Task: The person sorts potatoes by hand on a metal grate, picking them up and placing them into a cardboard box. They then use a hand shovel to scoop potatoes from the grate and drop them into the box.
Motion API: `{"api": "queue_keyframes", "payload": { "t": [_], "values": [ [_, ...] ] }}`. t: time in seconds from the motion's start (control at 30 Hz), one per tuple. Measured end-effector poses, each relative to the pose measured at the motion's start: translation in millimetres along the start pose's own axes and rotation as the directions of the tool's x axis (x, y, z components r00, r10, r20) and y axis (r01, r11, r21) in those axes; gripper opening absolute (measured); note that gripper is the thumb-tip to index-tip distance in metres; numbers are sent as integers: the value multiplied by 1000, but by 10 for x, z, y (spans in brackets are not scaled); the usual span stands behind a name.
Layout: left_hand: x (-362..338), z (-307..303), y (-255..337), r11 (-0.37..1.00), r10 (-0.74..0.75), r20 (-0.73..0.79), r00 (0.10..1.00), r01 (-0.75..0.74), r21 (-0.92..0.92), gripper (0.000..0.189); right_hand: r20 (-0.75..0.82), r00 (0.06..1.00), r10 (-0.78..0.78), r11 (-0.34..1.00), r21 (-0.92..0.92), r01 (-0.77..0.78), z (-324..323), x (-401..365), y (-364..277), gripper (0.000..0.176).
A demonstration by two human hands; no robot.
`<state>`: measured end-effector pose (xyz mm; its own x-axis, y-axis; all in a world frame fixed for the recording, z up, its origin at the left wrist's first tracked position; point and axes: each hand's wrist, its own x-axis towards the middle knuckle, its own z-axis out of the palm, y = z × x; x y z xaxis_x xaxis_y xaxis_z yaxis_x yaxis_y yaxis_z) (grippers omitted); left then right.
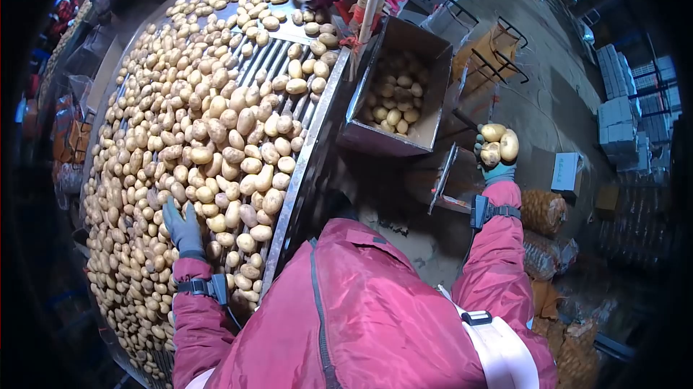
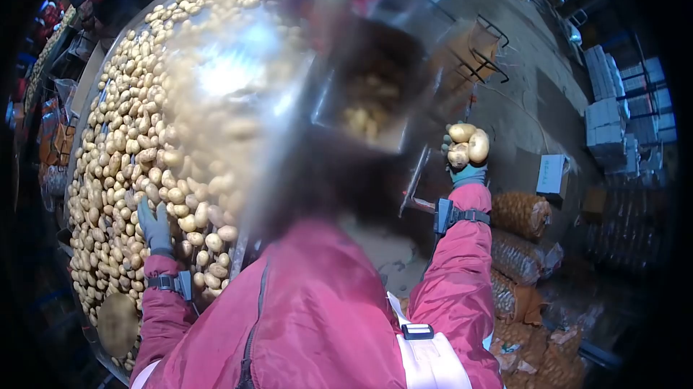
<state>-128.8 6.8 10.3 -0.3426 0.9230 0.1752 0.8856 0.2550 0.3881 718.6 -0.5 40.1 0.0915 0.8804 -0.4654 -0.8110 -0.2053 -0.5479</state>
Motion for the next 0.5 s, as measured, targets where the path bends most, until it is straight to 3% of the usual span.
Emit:
{"api": "queue_keyframes", "payload": {
  "t": [0.03, 0.1, 0.13, 0.17, 0.2, 0.23, 0.3, 0.33, 0.4, 0.43, 0.47, 0.5],
  "values": [
    [-38, -6, -25, 998, -42, 11, 999, 41, 46, 64, 31, 997, -71, 997, -6, 72, -169, 67, -26, 48],
    [-115, -28, -89, 995, -76, 51, 996, 73, 65, 65, 212, 975, -60, 998, 8, 59, -379, 241, -219, 52],
    [-131, -31, -119, 992, -102, 93, 991, 94, 86, 66, -102, 984, -143, 989, 24, 147, -183, 236, -318, 52],
    [-134, -23, -144, 991, -105, 92, 990, 97, 90, 66, -407, 889, -208, 972, 13, 234, 24, 263, -418, 53],
    [-144, -19, -165, 992, -83, 93, 992, 73, 99, 65, -388, 873, -294, 956, -129, 264, -441, 580, -679, 64],
    [-174, -29, -184, 993, -60, 100, 993, 49, 111, 65, -654, 668, -355, 927, -154, 341, 97, 501, -625, 72],
    [-176, -24, -193, 995, -64, 94, 994, 56, 83, 64, -744, 630, -223, 943, 0, 333, 159, 656, -685, 73],
    [-194, -23, -198, 996, -69, 86, 994, 64, 54, 63, -740, 634, -222, 946, -6, 323, 230, 669, -646, 73],
    [-196, 75, -229, 996, -88, 92, 992, 88, 6, 61, -645, 733, -216, 976, -166, 141, 429, 653, -453, 68],
    [-179, 71, -307, 994, -100, 89, 991, 103, -32, 59, -450, 891, -63, 993, 65, 103, 119, 780, -474, 62],
    [-202, 62, -228, 983, -125, 90, 988, 136, -123, 58, -185, 979, 85, 957, 288, -29, -184, 1034, -377, 56],
    [-198, 86, -258, 964, -157, 81, 984, 171, -204, 57, -263, 963, 62, 997, -29, -72, 820, 744, -100, 48]
  ]
}}
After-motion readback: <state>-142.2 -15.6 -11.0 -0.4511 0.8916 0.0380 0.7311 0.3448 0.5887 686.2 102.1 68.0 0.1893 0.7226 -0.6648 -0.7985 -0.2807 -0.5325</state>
